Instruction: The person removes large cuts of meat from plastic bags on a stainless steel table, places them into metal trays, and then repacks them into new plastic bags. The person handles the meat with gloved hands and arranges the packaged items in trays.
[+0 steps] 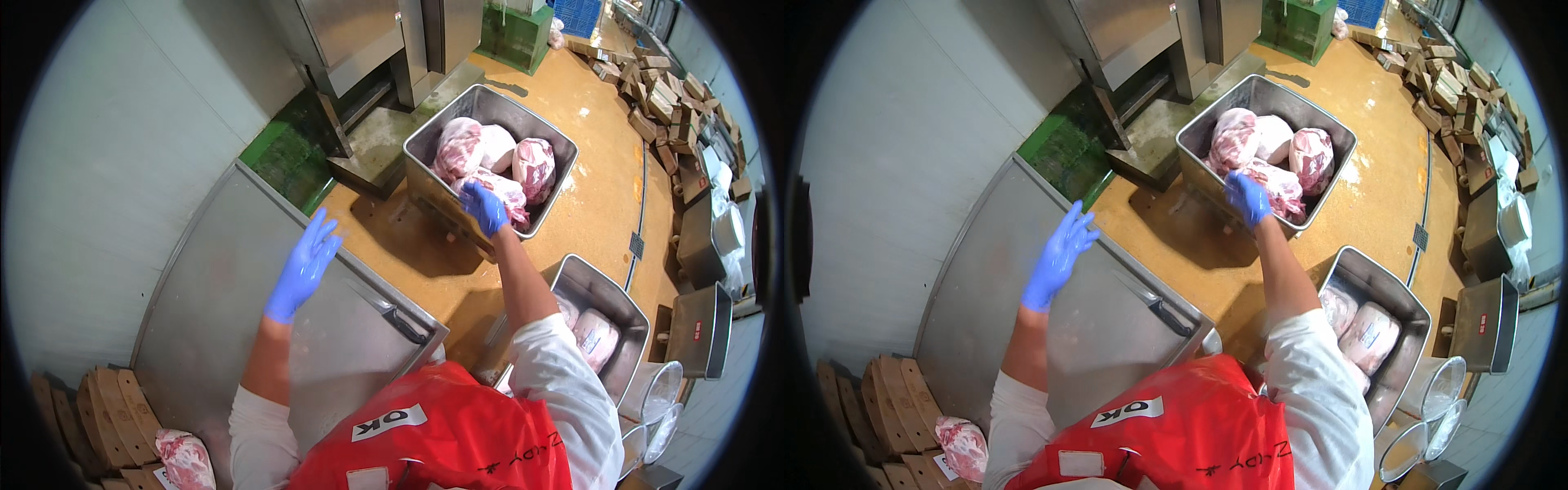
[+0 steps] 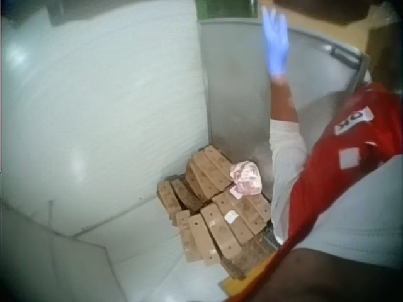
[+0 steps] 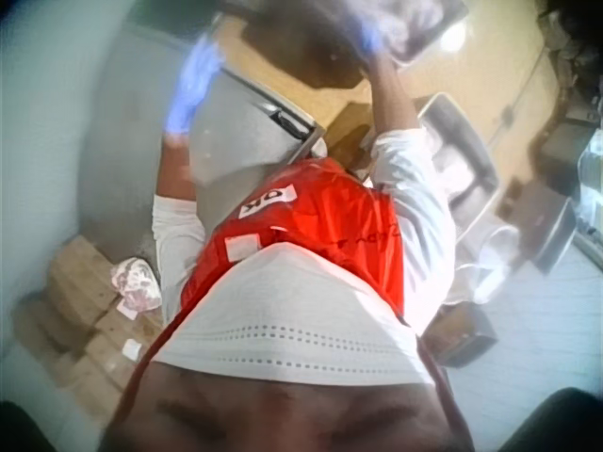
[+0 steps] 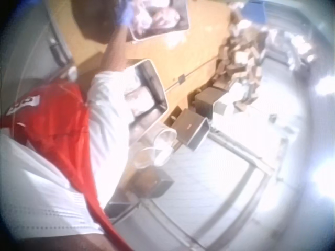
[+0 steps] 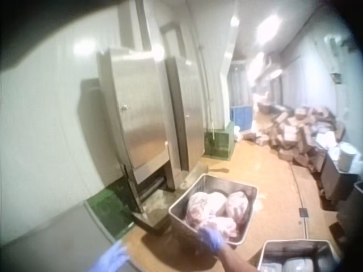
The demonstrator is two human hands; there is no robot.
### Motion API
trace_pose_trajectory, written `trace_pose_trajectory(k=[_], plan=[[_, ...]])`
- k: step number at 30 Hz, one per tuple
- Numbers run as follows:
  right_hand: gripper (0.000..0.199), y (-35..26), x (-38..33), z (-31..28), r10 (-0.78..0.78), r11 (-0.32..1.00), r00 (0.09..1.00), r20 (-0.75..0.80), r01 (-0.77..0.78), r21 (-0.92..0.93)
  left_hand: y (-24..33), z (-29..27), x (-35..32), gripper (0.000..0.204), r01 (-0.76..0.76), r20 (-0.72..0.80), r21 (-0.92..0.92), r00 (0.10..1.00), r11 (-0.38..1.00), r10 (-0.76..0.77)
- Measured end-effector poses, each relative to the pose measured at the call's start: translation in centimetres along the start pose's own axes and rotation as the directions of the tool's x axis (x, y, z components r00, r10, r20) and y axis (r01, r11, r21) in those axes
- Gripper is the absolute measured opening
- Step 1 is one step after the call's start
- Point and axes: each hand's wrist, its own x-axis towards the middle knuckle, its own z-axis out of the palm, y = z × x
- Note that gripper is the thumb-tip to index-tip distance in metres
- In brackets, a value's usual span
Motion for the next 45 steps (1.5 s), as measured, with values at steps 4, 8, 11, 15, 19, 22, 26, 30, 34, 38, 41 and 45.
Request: trace_pose_trajectory(k=[4, 8, 11, 15, 19, 22, 26, 30, 34, 38, 41, 45], plan=[[0.028, 11.7, -8.4, -13.6, -0.234, 0.735, 0.971, 0.041, 0.204, -0.647, -6.2, -3.8, -9.8, 0.061, 0.196, -0.104, -0.067, 0.974, 0.978, -0.202], [0.015, 21.5, -25.8, -24.6, 0.08, 0.951, 0.842, -0.534, -0.225, -0.212, -15.3, -8.4, -26.4, 0.062, 0.25, -0.236, -0.241, 0.922, 0.938, -0.306], [0.034, 26.3, -42.1, -35.7, -0.34, 0.345, 0.593, -0.73, -0.644, -0.683, -19.6, -8.9, -32.9, 0.063, 0.416, -0.307, -0.375, 0.788, 0.829, -0.534], [0.028, 28.3, -60.2, -45.1, 0.12, -0.537, 0.886, -0.447, -0.321, -0.78, -23.9, -8.9, -38.1, 0.058, 0.427, -0.264, -0.444, 0.777, 0.787, -0.571], [0.034, 32.7, -67.7, -42.6, 0.194, 0.728, 0.367, -0.91, -0.675, -0.118, -22.9, -7.0, -36.4, 0.056, 0.385, -0.19, -0.407, 0.851, 0.828, -0.489], [0.033, 31.8, -69.7, -38.9, 0.119, 0.728, 0.452, -0.884, -0.645, -0.231, -21.4, -4.8, -34.6, 0.056, 0.33, -0.11, -0.36, 0.914, 0.873, -0.391], [0.035, 28.4, -69.7, -31.7, -0.107, 0.651, 0.599, -0.793, -0.561, -0.512, -19.3, -1.4, -33.8, 0.052, 0.327, -0.01, -0.329, 0.937, 0.886, -0.349], [0.034, 25.5, -72.1, -29.7, -0.126, 0.447, 0.692, -0.71, -0.6, -0.664, -19.1, 1.8, -32.7, 0.05, 0.301, 0.056, -0.355, 0.952, 0.885, -0.302], [0.036, 25.3, -74.9, -32.9, -0.113, 0.343, 0.697, -0.708, -0.641, -0.686, -18.0, 6.7, -31.4, 0.05, 0.277, 0.105, -0.342, 0.961, 0.898, -0.257], [0.038, 25.8, -78.2, -40.6, -0.089, 0.365, 0.652, -0.753, -0.682, -0.634, -15.6, 14.1, -29.7, 0.045, 0.343, 0.163, -0.359, 0.939, 0.868, -0.303], [0.037, 25.1, -78.5, -44.5, -0.077, 0.448, 0.605, -0.793, -0.689, -0.569, -13.9, 20.2, -28.4, 0.043, 0.403, 0.204, -0.27, 0.912, 0.875, -0.357], [0.034, 25.6, -78.1, -52.1, -0.095, 0.596, 0.579, -0.81, -0.618, -0.512, -11.0, 30.4, -26.8, 0.04, 0.44, 0.245, -0.111, 0.881, 0.891, -0.404]])
